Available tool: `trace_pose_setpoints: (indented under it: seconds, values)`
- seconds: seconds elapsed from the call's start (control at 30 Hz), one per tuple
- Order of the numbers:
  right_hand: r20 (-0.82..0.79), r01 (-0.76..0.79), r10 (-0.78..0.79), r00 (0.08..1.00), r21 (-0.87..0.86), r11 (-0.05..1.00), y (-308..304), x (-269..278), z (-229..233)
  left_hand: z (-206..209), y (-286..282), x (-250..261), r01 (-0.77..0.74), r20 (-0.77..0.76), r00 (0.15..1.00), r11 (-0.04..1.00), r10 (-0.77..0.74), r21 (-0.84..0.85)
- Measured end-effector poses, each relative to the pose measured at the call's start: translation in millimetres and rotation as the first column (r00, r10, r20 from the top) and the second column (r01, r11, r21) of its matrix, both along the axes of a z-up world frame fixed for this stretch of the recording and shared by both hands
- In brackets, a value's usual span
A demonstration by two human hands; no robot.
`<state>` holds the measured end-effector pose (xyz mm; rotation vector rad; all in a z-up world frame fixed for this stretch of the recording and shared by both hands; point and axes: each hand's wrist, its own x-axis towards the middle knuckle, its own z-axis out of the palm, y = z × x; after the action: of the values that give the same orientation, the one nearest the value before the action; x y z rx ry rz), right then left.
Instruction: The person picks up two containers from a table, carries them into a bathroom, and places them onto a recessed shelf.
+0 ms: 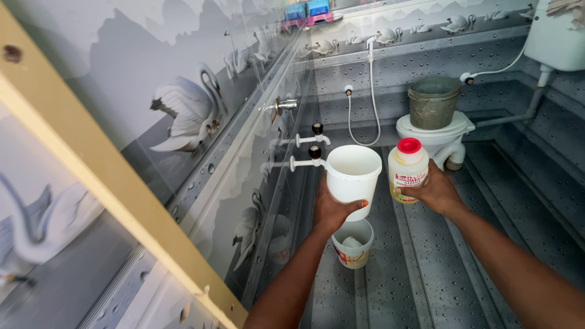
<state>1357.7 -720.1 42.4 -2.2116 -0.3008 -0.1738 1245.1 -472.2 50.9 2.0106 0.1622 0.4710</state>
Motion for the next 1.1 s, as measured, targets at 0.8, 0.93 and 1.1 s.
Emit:
trace_pose_setpoints:
  seconds: [0.8, 0.93, 1.1]
  values:
    - [-0.075, -0.006, 0.025, 0.997, 0.237, 0.972, -61.7, 195.0, -93.3, -59.2, -51.6, 222.4, 0.148, 0.043, 0.989, 0.985, -0.145, -0.088]
    - [-0.071, 0.043, -0.027, 0.997, 0.240, 0.970, -91.3, 256.6, -98.3, -65.7, -80.5, 297.8, 0.172, 0.040, 0.985, 0.976, -0.168, -0.132]
    - [-0.046, 0.147, -0.140, 0.989, 0.230, 0.962, -134.5, 314.5, -91.3, -60.0, -115.3, 362.9, 0.238, 0.037, 0.971, 0.961, -0.235, -0.142]
